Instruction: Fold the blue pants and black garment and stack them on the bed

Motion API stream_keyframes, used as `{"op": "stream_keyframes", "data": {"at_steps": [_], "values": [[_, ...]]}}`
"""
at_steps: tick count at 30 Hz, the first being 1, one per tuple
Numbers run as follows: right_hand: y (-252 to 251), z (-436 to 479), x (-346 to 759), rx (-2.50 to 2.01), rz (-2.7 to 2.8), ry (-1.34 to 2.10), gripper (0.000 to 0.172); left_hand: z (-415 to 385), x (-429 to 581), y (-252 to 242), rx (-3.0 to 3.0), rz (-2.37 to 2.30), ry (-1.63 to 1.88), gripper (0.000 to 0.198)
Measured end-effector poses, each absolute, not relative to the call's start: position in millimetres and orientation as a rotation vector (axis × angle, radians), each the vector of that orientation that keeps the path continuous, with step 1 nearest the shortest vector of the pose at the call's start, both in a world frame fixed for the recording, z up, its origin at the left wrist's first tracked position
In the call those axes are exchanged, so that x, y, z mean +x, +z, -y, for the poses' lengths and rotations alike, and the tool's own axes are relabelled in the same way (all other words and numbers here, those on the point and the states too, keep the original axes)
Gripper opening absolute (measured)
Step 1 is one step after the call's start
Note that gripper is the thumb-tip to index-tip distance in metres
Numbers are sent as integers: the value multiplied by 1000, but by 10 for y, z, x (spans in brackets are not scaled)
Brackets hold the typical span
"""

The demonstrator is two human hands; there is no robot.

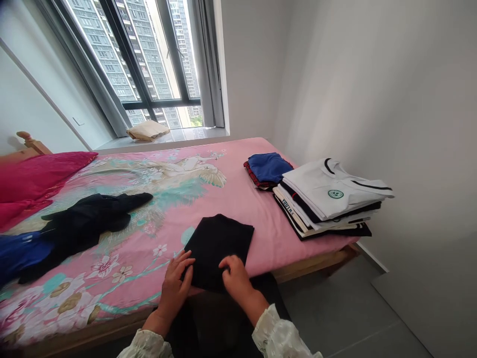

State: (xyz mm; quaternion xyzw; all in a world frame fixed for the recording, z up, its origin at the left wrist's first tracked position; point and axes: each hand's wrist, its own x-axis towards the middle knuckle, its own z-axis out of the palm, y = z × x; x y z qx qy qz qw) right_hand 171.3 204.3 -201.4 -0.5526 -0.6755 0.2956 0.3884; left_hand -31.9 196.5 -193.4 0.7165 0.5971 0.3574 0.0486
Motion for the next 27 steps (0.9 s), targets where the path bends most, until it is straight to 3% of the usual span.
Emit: {"op": "stream_keyframes", "data": {"at_steps": [5, 12, 17, 27], "values": [[-1668, -2094, 1516, -1238, 1849, 693, 27, -2093, -594, -2134, 2195, -1941, 853, 42], [-1607, -2440, 865, -1109, 2408, 824, 51, -2014, -584, -2445, 2271, -1994, 609, 68], [-1838, -2979, 925, -1202, 2605, 739, 60, -1994, -576, -2459, 2301, -2035, 582, 66], [-1978, -3543, 1161, -1662, 2380, 563, 67, -1969, -574, -2460, 2249, -2063, 558, 67]]}}
